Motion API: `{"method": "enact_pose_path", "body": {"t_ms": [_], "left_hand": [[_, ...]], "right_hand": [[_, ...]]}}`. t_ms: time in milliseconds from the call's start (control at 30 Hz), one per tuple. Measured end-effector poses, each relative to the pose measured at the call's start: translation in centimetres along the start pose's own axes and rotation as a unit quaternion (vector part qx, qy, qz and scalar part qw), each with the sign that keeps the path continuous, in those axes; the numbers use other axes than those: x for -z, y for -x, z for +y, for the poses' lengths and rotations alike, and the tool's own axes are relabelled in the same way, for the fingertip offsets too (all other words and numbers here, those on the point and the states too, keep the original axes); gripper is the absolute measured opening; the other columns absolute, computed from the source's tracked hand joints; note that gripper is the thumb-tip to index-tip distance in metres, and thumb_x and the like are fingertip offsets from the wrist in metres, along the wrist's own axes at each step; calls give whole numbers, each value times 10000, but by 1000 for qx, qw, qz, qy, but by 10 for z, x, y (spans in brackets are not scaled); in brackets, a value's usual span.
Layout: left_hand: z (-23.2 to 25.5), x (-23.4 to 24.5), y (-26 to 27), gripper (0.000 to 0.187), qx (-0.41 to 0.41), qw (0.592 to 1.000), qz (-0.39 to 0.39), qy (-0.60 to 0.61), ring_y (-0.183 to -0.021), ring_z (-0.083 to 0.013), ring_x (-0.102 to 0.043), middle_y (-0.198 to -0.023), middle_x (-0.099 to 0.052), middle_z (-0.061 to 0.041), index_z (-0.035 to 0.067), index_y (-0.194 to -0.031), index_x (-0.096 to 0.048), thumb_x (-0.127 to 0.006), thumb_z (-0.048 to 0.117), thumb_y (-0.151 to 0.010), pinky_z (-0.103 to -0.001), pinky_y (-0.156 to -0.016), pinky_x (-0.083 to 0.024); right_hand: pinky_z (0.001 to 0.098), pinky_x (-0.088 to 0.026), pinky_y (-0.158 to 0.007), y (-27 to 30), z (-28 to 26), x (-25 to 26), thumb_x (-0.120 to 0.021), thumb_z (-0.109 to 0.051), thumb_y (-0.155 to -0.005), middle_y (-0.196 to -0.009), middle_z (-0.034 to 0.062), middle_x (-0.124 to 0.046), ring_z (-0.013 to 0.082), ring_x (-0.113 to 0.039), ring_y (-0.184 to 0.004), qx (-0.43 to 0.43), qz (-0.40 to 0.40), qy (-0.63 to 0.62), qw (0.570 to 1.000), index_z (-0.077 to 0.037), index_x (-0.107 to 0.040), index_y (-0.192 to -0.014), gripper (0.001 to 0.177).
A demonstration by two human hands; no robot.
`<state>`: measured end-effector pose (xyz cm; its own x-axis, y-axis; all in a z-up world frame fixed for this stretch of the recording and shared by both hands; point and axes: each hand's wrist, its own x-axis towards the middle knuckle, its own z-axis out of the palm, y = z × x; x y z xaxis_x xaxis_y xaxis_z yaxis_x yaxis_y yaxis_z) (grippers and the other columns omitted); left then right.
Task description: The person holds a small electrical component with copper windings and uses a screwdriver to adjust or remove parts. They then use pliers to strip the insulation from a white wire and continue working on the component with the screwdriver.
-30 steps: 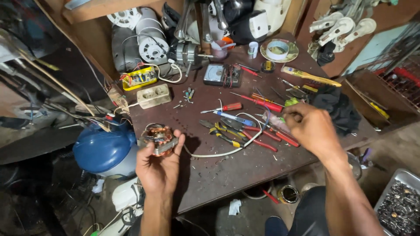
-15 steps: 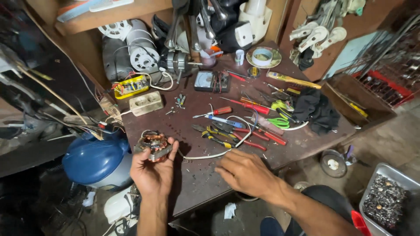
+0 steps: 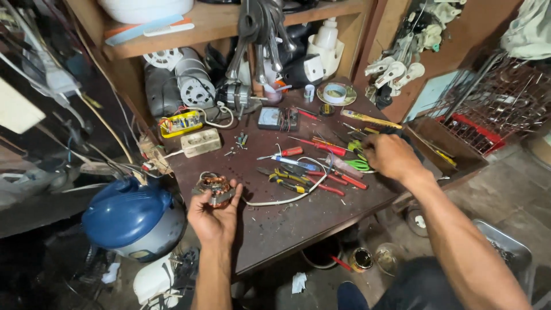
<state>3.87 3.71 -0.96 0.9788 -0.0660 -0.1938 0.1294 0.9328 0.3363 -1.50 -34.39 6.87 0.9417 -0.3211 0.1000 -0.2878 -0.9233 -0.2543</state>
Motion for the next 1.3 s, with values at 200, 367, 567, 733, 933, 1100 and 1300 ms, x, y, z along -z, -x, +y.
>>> {"method": "enact_pose_path", "body": {"t_ms": [200,367,567,733,933,1100,1300], "left_hand": [[-1,-8,7,367,-14,1000,0,-12,-926,-403,-703,-1001,-680,-191,63,-1037,-605,-646,170,-688,-581,-951,-573],[1,-22,25,479,-38,998,23,-37,-972,-403,-643,-1000,-641,-224,5,-1100,-602,-591,172,-651,-539,-930,-550],[3,-56,44,419,-29,996,74,-48,-989,-397,-632,-1041,-641,-233,19,-1031,-601,-600,179,-643,-518,-951,-551],[3,-100,76,217,-7,982,143,-123,-1040,-352,-643,-1051,-645,-173,107,-935,-565,-562,195,-737,-509,-984,-555],[14,-76,83,449,7,988,50,-143,-1020,-390,-631,-1088,-667,-200,17,-1108,-634,-576,223,-713,-547,-1001,-515],[24,-61,76,401,3,996,62,-69,-1022,-392,-631,-1072,-676,-194,9,-1065,-645,-594,220,-728,-535,-998,-510],[35,-82,65,378,-11,991,134,-16,-1035,-371,-640,-1067,-661,-188,48,-1044,-617,-603,250,-724,-504,-986,-530]], "right_hand": [[552,-523,-944,18,44,-14,-695,-333,-843,-1175,135,-743,379,-665,-1160,-101,12,-29,994,-191,-731,-1221,405],[596,-353,-1054,8,75,-11,-639,-521,-867,-1414,301,-417,508,-348,-1358,-68,48,-98,992,-144,-467,-1468,730],[422,-510,-1017,1,88,-7,-653,-190,-930,-1379,164,-602,331,-685,-1081,-76,-44,-256,963,-86,-605,-1346,431],[353,-518,-811,-4,113,-2,-598,-113,-996,-1055,111,-725,223,-665,-862,-117,135,-434,883,-92,-642,-1276,284],[239,-507,-699,-20,135,-28,-543,31,-917,-860,-13,-621,87,-546,-762,15,338,-617,710,-94,-634,-977,166],[438,-632,-814,2,70,11,-587,-69,-975,-1101,203,-700,307,-725,-839,-210,114,-496,835,-66,-599,-1240,265],[435,-322,-1131,-11,93,-40,-535,-105,-781,-1223,280,-462,406,-318,-1363,-25,237,-184,953,1,-552,-1396,624]]}}
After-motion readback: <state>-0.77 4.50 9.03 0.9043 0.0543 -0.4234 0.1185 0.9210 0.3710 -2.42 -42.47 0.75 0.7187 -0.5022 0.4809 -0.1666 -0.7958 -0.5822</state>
